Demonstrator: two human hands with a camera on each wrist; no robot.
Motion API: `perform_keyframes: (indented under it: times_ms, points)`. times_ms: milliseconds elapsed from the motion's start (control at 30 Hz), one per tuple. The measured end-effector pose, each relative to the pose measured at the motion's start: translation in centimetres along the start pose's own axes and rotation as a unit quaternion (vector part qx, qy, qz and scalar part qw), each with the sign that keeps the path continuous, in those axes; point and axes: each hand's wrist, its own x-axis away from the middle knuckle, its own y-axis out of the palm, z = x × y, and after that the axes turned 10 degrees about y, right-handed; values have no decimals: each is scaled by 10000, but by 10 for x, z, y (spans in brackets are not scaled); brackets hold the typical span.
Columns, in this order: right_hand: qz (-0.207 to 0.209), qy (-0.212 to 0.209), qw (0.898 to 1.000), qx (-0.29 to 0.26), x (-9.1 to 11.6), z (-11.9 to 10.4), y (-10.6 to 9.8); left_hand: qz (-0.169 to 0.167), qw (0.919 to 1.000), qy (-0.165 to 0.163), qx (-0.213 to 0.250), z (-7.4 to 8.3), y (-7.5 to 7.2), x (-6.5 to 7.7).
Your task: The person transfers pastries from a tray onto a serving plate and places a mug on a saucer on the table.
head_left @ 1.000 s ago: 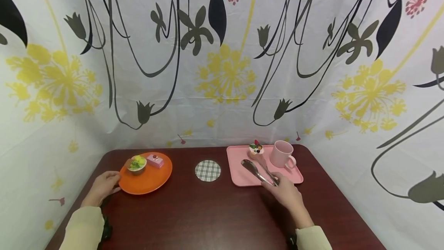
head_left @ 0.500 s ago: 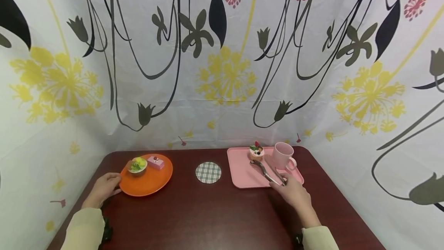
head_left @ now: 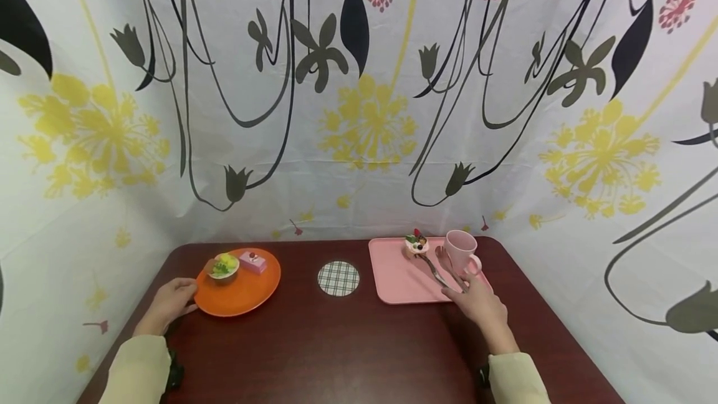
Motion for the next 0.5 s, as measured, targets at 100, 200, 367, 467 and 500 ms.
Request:
perform_keyframes:
  times_ms: [100, 200, 367, 467, 500]
  points:
    - [98, -64, 9999, -32, -4, -1, 1, -9, 10000, 5, 32, 0, -1, 0]
    - [162, -123, 9998, -76, -7, -3, 2, -21, 10000, 1, 34, 0, -1, -1]
    - [220, -157, 9996, -44, -13, -10, 3, 4, 10000, -82, 19, 1, 0, 0]
    - [235, -127, 9996, -48, -16, -13, 1, 32, 9999, -103, 21, 1, 1, 0]
    - [240, -100, 9997, -42, -16, -14, 0, 31, 10000, -91, 15, 2, 1, 0]
